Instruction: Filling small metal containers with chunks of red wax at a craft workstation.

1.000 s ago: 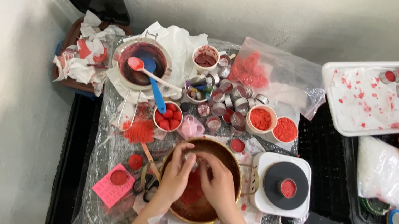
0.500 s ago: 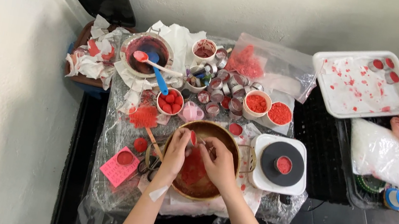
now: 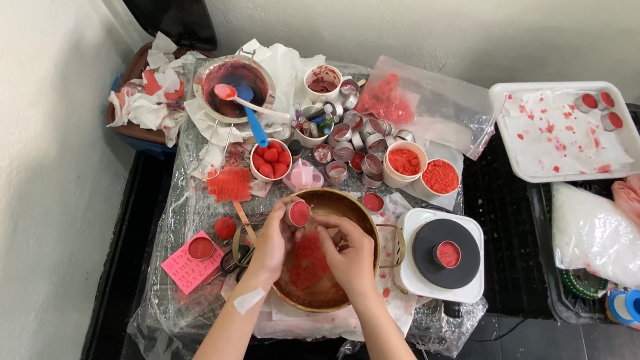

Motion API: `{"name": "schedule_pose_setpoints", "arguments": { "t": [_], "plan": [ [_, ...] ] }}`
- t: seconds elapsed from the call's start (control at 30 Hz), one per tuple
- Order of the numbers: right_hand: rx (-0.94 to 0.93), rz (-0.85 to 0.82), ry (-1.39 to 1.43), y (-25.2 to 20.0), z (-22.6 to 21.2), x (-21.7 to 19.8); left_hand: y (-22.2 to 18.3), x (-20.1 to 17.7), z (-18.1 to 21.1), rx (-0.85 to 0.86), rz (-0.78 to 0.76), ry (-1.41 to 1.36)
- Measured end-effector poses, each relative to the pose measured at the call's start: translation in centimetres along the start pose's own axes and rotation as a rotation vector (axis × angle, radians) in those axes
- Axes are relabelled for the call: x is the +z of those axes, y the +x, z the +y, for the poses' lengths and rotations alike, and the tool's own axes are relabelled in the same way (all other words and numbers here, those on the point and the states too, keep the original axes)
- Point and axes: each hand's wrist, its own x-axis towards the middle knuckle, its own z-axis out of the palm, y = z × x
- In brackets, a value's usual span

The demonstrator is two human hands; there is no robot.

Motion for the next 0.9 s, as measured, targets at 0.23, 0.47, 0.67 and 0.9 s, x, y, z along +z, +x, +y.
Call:
{"name": "schedule_pose_setpoints", "arguments": {
  "t": [0.23, 0.47, 0.67, 0.9],
  "plan": [
    [-0.091, 0.03, -0.054, -0.1, 0.1, 0.1, -0.8, 1.1, 1.2, 0.017, -0.042, -0.096],
    [-0.098, -0.062, -0.024, 0.1, -0.1, 0.2, -0.5, 0.5, -0.3, 0.124, -0.04, 0.102],
    [-0.096, -0.164, 0.03, -0.3, 0.7, 0.3, -1.7, 1.7, 0.9, 0.246, -0.011, 0.434],
    [-0.105, -0.121, -0.064, -0.3, -0.5, 0.1, -2.0, 1.9, 1.3, 0.254, -0.08, 0.346]
  ]
}}
